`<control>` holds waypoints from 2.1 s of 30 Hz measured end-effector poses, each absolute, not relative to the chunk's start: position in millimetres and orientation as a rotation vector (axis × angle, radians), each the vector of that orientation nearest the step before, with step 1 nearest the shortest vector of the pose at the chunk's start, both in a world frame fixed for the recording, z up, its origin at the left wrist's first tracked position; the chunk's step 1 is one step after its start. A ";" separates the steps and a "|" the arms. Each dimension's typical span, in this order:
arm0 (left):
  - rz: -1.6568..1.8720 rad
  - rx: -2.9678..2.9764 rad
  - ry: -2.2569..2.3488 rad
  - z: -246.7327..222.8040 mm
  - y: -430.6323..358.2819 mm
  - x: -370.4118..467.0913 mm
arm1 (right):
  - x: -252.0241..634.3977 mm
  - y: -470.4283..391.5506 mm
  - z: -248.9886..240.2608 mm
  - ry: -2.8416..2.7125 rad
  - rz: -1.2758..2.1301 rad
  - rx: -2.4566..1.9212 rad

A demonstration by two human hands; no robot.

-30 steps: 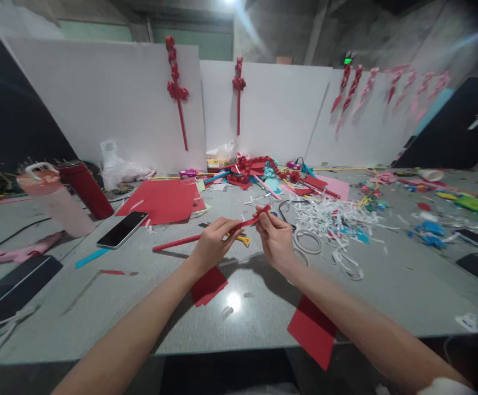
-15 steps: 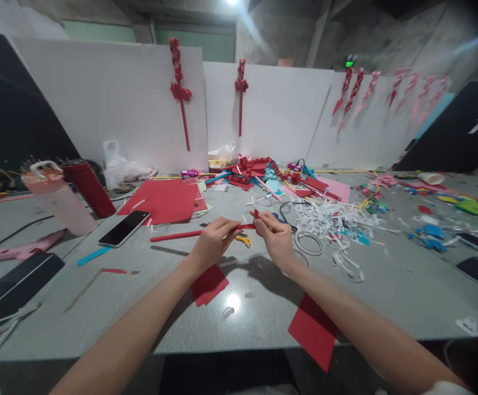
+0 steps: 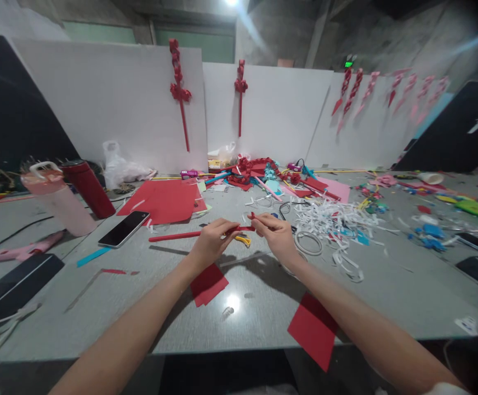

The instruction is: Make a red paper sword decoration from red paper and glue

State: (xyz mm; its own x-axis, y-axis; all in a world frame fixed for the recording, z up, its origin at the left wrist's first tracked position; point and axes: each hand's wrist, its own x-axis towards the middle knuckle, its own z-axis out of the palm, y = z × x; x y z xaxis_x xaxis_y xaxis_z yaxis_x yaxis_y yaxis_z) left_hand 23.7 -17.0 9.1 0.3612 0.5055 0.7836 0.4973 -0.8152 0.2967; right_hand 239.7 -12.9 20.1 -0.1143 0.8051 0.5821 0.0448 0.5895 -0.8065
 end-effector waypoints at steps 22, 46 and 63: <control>1.391 2.505 0.997 5.9 -12.9 23.5 | 249.6 -1.1 19.3 -1.543 1.302 -0.722; 1.430 2.424 0.951 6.9 -13.6 24.4 | 240.3 -4.3 15.6 -1.256 1.292 -0.749; 1.394 2.475 0.963 2.8 -11.4 22.5 | 246.6 -12.5 28.3 -1.711 0.831 -0.860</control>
State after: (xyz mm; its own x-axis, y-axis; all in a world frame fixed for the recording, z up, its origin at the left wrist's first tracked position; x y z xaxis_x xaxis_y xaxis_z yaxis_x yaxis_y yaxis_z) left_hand 22.5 -11.4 2.8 0.3652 0.5931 0.7175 0.4612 -0.7848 0.4140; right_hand 246.6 -12.5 28.3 -0.2405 0.8505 0.4678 0.1586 0.5099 -0.8455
